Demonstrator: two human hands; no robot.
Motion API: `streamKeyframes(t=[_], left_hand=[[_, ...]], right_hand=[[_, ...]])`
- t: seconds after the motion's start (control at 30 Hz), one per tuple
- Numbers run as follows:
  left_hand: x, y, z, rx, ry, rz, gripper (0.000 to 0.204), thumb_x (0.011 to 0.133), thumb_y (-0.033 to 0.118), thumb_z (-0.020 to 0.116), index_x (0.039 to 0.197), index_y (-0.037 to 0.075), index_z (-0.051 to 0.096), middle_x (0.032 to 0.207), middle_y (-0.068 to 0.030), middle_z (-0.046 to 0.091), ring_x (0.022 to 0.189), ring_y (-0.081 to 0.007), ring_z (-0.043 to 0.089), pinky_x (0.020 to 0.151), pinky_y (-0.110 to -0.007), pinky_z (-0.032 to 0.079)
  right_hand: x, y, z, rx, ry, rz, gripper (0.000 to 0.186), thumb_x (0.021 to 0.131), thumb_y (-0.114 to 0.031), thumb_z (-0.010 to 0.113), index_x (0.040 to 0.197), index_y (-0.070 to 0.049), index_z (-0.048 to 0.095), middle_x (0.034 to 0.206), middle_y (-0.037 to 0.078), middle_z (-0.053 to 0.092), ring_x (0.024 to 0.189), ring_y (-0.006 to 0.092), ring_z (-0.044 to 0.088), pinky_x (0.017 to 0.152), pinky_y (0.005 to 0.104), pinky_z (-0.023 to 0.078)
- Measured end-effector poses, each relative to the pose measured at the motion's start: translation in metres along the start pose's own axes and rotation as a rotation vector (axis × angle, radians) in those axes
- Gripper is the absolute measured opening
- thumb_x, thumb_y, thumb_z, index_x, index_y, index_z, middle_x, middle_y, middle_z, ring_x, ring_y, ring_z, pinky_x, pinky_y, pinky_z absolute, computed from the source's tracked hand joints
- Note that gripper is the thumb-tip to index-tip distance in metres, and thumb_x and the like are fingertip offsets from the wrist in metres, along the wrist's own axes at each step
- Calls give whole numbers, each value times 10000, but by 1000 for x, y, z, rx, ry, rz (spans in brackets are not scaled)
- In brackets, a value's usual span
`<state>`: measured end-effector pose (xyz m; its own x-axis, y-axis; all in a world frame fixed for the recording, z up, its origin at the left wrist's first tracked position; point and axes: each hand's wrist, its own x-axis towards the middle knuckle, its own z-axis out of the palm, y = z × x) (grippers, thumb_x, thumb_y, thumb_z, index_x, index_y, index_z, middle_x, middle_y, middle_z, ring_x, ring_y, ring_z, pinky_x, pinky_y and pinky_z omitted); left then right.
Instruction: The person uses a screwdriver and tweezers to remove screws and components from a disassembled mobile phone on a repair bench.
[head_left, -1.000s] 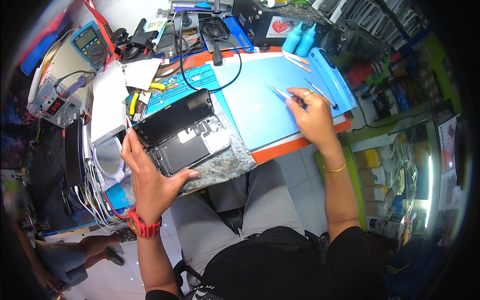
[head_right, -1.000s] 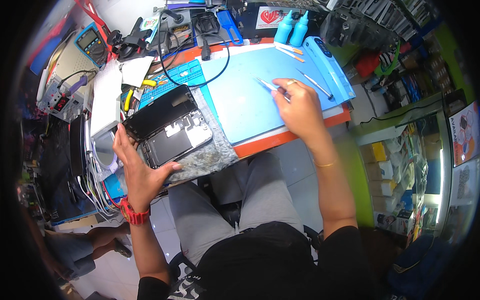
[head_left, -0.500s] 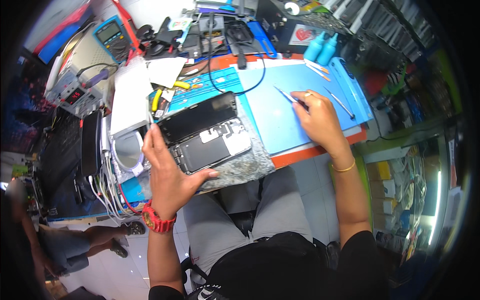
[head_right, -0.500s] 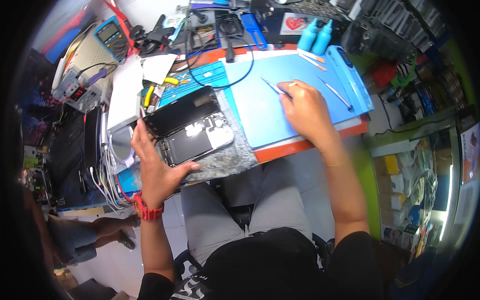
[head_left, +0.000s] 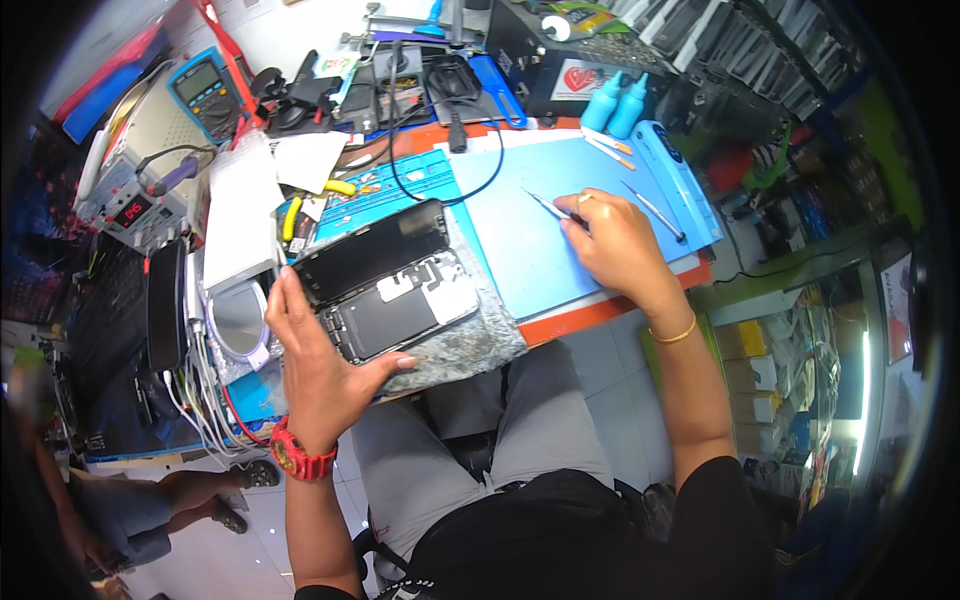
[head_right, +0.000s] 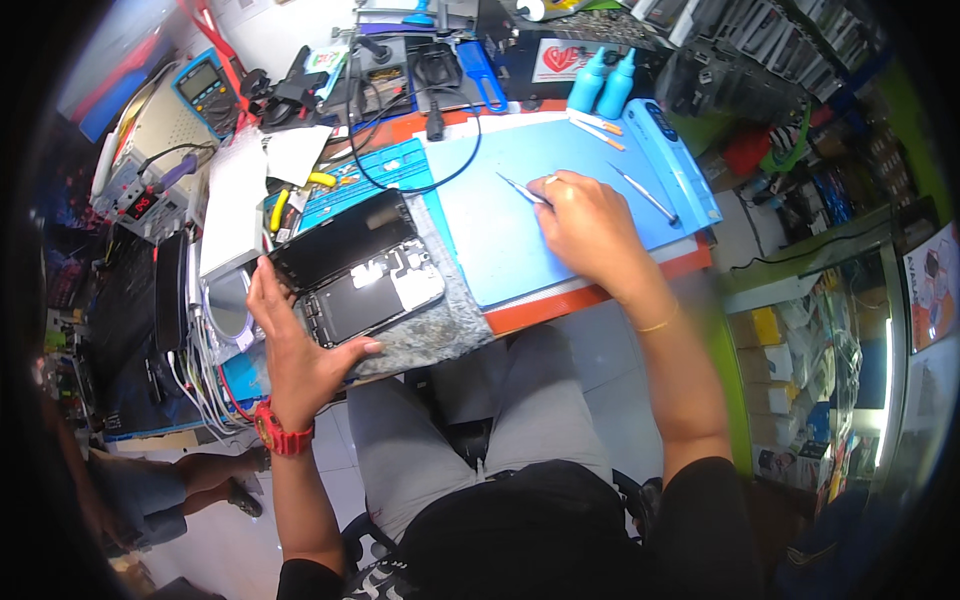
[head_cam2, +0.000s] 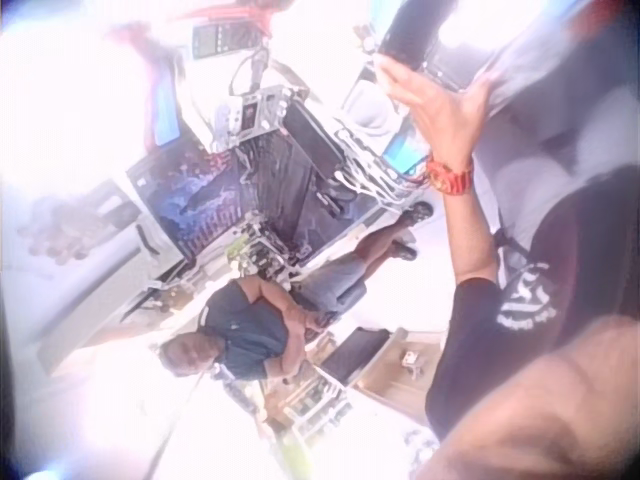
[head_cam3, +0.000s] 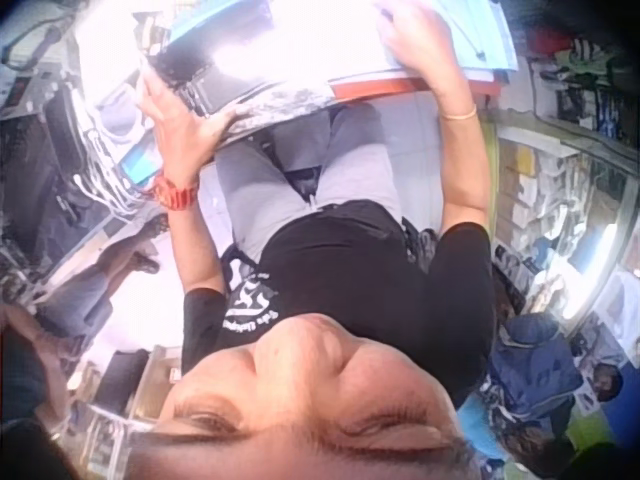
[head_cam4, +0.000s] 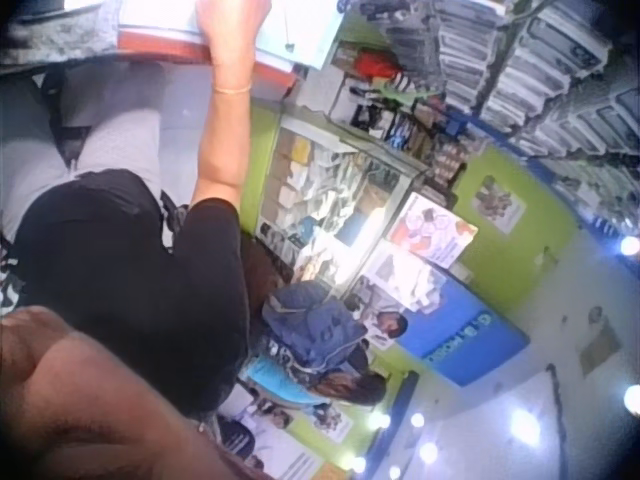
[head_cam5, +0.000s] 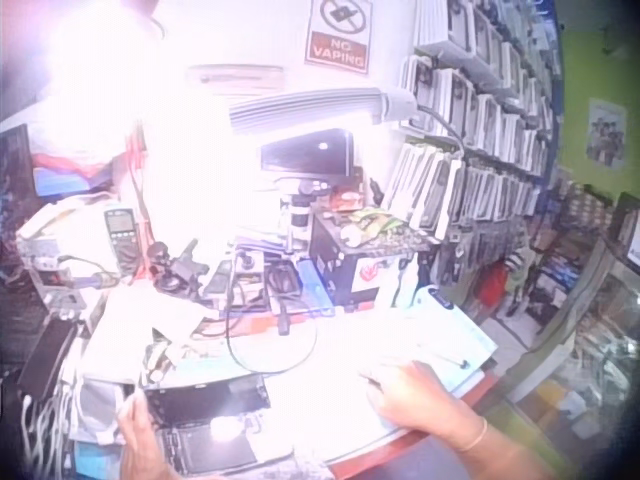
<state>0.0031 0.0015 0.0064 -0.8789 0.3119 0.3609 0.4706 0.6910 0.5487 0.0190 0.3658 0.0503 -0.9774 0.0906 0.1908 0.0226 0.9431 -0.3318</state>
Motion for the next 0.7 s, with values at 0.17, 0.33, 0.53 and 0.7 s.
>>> streamKeyframes(t=[0.17, 0.33, 0.53, 0.7], left_hand=[[0, 1, 1, 27, 3, 10, 1546, 612, 480, 1042, 1686, -96, 91, 1621, -355, 248, 1501, -511, 365, 1225, -522, 401], [0, 0, 1, 21, -1, 5, 1550, 611, 495, 1039, 1687, -95, 92, 1620, -356, 249, 1501, -512, 364, 1225, -526, 399], [-1, -2, 2, 23, 9, 14, 1549, 613, 502, 1037, 1686, -95, 94, 1619, -353, 250, 1498, -509, 369, 1225, -524, 400], [-1, -1, 1, 24, 6, 12, 1547, 614, 499, 1038, 1687, -96, 95, 1617, -351, 252, 1497, -505, 373, 1222, -520, 404]], right_hand=[[10, 9, -4, -84, -61, -100, 304, 928, -77, 680, 1208, -14, 781, 1106, 200, 774, 992, 404, 740, 898, 481, 576], [30, 9, -14, -146, -238, -162, 444, 884, -26, 651, 1320, -22, 736, 1115, 251, 770, 1024, 426, 738, 937, 489, 571], [52, 6, -21, -188, -422, -228, 625, 840, -14, 663, 1464, -40, 653, 1111, 281, 764, 1033, 432, 741, 948, 488, 570], [60, 5, -23, -182, -509, -223, 712, 820, -31, 665, 1529, -54, 607, 1091, 270, 765, 988, 429, 740, 928, 482, 575]])
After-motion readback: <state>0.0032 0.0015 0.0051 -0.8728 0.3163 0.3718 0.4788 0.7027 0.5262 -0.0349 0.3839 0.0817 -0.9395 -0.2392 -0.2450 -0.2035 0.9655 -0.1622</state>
